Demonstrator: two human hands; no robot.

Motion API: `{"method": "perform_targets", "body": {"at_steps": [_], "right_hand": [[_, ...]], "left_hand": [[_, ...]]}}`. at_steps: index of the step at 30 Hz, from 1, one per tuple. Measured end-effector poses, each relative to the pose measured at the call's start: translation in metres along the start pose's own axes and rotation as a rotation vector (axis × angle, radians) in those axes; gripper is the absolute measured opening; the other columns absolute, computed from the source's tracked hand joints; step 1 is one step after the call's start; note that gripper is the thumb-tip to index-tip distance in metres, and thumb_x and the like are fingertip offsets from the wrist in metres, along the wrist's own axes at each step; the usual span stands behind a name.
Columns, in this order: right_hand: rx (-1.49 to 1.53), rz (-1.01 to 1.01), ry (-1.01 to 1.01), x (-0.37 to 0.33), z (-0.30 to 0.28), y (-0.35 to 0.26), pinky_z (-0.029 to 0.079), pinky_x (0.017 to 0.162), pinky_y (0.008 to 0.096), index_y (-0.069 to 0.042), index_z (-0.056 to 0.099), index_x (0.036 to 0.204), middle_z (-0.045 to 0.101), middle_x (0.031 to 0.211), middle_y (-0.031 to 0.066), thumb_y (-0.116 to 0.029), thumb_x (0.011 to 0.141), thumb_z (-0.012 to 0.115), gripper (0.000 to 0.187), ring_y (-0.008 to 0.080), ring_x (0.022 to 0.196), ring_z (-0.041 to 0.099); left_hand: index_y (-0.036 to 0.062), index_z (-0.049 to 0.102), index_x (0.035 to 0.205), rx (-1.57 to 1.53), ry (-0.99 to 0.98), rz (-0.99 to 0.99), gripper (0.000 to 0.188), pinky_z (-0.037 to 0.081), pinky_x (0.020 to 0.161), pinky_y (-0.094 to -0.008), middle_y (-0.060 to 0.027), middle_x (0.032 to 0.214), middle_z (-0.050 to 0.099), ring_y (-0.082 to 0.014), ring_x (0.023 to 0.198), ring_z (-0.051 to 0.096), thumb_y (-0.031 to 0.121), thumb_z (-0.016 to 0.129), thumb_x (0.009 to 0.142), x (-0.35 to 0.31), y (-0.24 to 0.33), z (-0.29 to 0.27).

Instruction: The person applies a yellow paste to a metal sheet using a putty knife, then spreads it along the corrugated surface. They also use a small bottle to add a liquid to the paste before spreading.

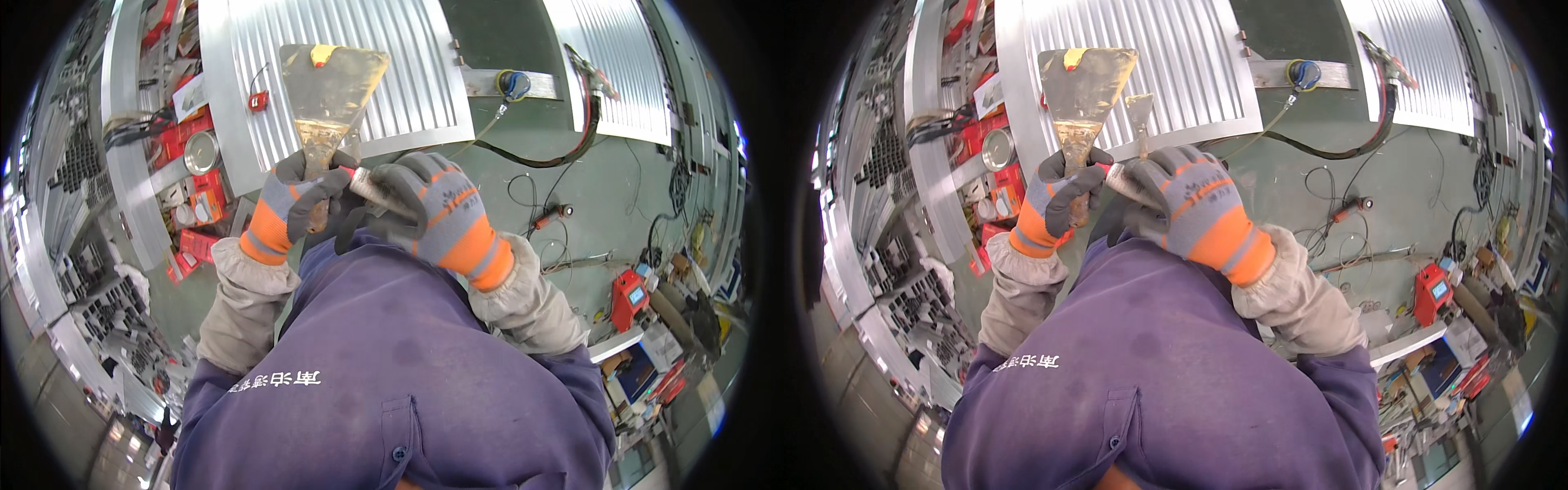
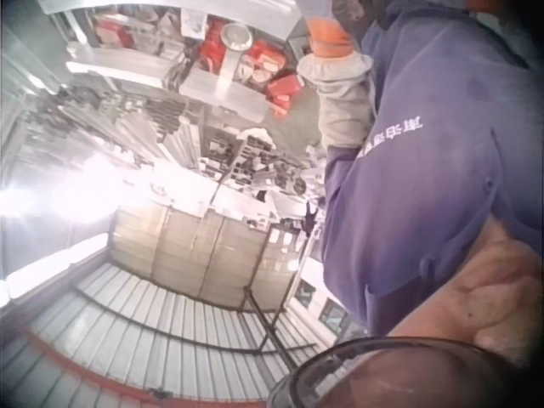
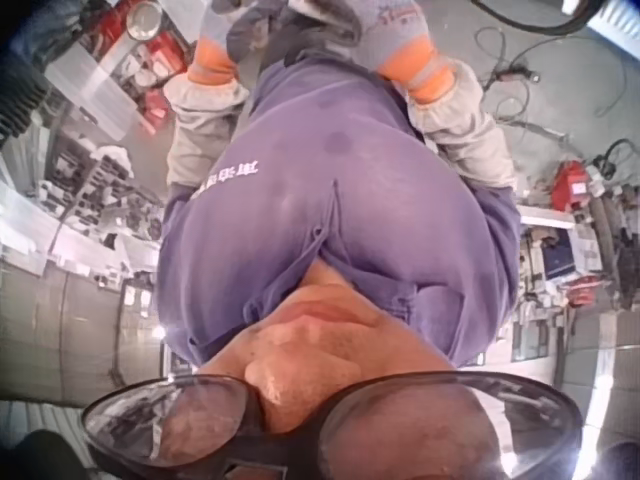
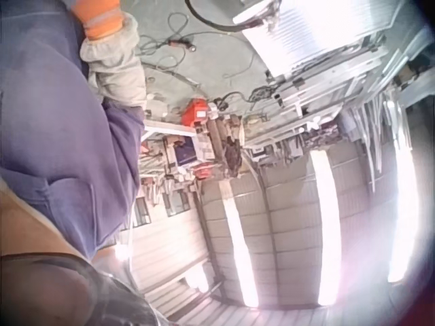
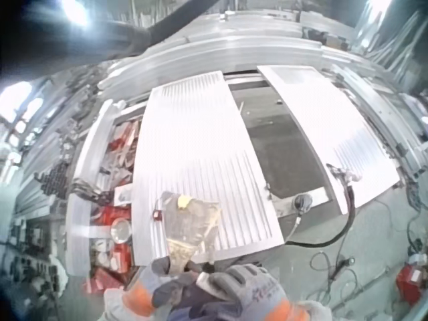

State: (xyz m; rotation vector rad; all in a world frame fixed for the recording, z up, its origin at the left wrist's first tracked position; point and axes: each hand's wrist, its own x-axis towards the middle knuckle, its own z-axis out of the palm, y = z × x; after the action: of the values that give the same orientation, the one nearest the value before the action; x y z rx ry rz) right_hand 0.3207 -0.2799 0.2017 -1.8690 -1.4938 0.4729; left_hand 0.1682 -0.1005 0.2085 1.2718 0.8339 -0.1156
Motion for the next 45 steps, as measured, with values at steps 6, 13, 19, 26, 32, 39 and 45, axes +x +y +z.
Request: {"method": "perform_targets", "body": {"at_steps": [6,13,19,26,32,39,45], "right_hand": [[1.453,0.843,-0.590,0.028,0.021,0.045,0.053,0.073,0.0278,0.002,0.068,0.115,0.072,0.095,0.0062,-0.023,0.091,0.070,0.035,0.0130,0.080,0.066],[0.154,-0.089,-0.212,0.067,0.048,-0.006,0.052,0.086,0.0370,-0.004,0.063,0.124,0.069,0.103,0.0123,-0.023,0.087,0.071,0.042,0.0310,0.095,0.067],[1.301,0.765,-0.470,0.103,0.137,0.001,0.056,0.081,0.0278,0.005,0.064,0.117,0.071,0.106,0.0081,-0.015,0.094,0.069,0.031,0.0120,0.092,0.067],[0.055,0.075,-0.547,0.155,0.228,-0.079,0.051,0.091,0.0444,-0.012,0.045,0.145,0.059,0.123,0.0169,-0.047,0.079,0.077,0.081,0.0355,0.107,0.064],[0.835,0.457,-0.892,0.171,0.339,-0.071,0.051,0.090,0.0434,-0.004,0.059,0.129,0.069,0.110,0.0193,-0.044,0.086,0.073,0.061,0.0368,0.105,0.065],[-0.012,0.424,-0.634,0.199,0.491,-0.020,0.049,0.097,0.0440,-0.015,0.066,0.122,0.065,0.117,0.0148,-0.027,0.084,0.072,0.040,0.0339,0.111,0.063],[-0.229,0.375,-0.718,0.219,0.571,0.023,0.044,0.101,0.0497,-0.024,0.062,0.127,0.055,0.132,0.0105,-0.035,0.088,0.063,0.040,0.0344,0.127,0.051]], "left_hand": [[-0.0017,0.065,0.107,0.006,0.105,0.029,0.025,0.045,0.057,-0.0266,-0.0020,0.078,0.061,-0.0096,0.065,0.057,0.020,0.061,0.095,-0.018,-0.012,-0.010],[-0.0026,0.066,0.105,-0.029,0.191,-0.003,0.025,0.045,0.058,-0.0265,-0.0024,0.076,0.062,-0.0090,0.064,0.057,0.020,0.061,0.095,-0.023,-0.034,-0.064],[-0.0003,0.069,0.108,-0.201,0.169,-0.050,0.027,0.045,0.053,-0.0241,-0.0024,0.073,0.066,-0.0088,0.061,0.061,0.020,0.071,0.091,-0.021,-0.063,-0.143],[0.0004,0.069,0.103,-0.222,0.245,-0.136,0.024,0.046,0.058,-0.0275,-0.0026,0.076,0.062,-0.0120,0.063,0.058,0.022,0.069,0.093,-0.025,-0.125,-0.243],[0.0016,0.069,0.102,-0.229,0.338,-0.190,0.021,0.045,0.056,-0.0286,-0.0029,0.073,0.061,-0.0118,0.062,0.057,0.020,0.069,0.093,-0.046,-0.187,-0.296],[0.0032,0.063,0.117,-0.288,0.661,-0.323,0.032,0.043,0.052,-0.0266,-0.0022,0.077,0.061,-0.0107,0.061,0.056,0.020,0.072,0.092,-0.064,-0.269,-0.328],[-0.0018,0.058,0.123,-0.157,0.509,-0.370,0.036,0.045,0.054,-0.0255,-0.0032,0.083,0.059,-0.0096,0.062,0.053,0.020,0.065,0.095,-0.080,-0.248,-0.325]]}}
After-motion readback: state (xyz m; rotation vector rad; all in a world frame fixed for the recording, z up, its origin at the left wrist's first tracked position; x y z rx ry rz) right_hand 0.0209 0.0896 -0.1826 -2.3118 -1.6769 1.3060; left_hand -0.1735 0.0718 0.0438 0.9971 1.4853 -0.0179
